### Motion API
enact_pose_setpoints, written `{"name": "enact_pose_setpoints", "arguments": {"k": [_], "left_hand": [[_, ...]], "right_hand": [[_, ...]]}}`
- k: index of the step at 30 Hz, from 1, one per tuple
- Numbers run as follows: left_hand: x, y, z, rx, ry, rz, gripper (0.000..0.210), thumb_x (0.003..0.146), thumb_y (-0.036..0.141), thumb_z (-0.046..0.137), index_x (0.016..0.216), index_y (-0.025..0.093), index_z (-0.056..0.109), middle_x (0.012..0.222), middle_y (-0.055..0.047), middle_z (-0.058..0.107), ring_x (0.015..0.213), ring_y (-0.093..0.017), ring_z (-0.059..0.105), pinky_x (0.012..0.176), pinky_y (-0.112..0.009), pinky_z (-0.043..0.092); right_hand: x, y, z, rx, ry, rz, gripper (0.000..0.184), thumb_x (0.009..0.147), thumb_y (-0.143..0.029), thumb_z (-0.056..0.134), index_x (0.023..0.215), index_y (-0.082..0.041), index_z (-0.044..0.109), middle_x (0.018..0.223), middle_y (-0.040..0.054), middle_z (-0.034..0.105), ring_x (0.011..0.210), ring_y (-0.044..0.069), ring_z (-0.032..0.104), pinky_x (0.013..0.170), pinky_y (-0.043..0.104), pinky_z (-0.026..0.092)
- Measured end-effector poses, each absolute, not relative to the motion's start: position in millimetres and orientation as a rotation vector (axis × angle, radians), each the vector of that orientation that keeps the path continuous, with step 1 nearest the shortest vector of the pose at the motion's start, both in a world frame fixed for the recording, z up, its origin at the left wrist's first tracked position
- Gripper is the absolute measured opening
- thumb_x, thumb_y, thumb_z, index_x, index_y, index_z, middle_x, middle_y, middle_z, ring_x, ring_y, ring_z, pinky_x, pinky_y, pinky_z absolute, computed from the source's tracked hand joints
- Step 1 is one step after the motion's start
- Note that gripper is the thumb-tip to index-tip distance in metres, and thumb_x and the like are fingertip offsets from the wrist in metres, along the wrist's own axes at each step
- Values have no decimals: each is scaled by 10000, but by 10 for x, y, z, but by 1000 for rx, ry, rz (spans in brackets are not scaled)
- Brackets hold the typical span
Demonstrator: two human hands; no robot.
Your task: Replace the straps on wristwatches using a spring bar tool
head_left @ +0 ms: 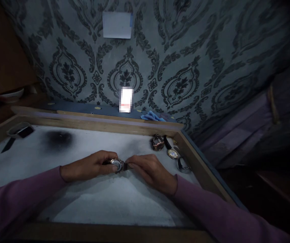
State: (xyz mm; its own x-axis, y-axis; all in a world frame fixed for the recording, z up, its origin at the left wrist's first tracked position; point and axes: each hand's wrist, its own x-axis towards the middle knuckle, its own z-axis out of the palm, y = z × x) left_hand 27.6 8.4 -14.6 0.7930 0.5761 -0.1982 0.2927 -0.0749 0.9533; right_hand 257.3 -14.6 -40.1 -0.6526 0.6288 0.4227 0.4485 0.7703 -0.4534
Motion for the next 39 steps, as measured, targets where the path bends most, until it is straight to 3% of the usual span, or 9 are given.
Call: {"name": "enact_pose_setpoints", "arguments": {"k": [21, 39], "left_hand": [[252, 93, -186, 1715, 673, 294, 255, 895, 419, 529, 847, 169, 527, 742, 15, 435, 667, -124, 376, 604, -249, 317], [244, 92, -216, 1671, 653, 299, 267, 891, 426, 546, 852, 162, 547, 748, 18, 444, 677, -124, 386, 606, -246, 314]], "right_hand": [[2565, -144, -411, -740, -2372, 334, 216, 994, -190, 405, 971, -151, 616, 774, 59, 703, 644, 131, 637, 585, 236, 472], [2583, -125, -374, -723, -2406, 486, 271, 1010, -212, 356, 947, -148, 612, 770, 70, 700, 652, 135, 643, 612, 228, 468]]}}
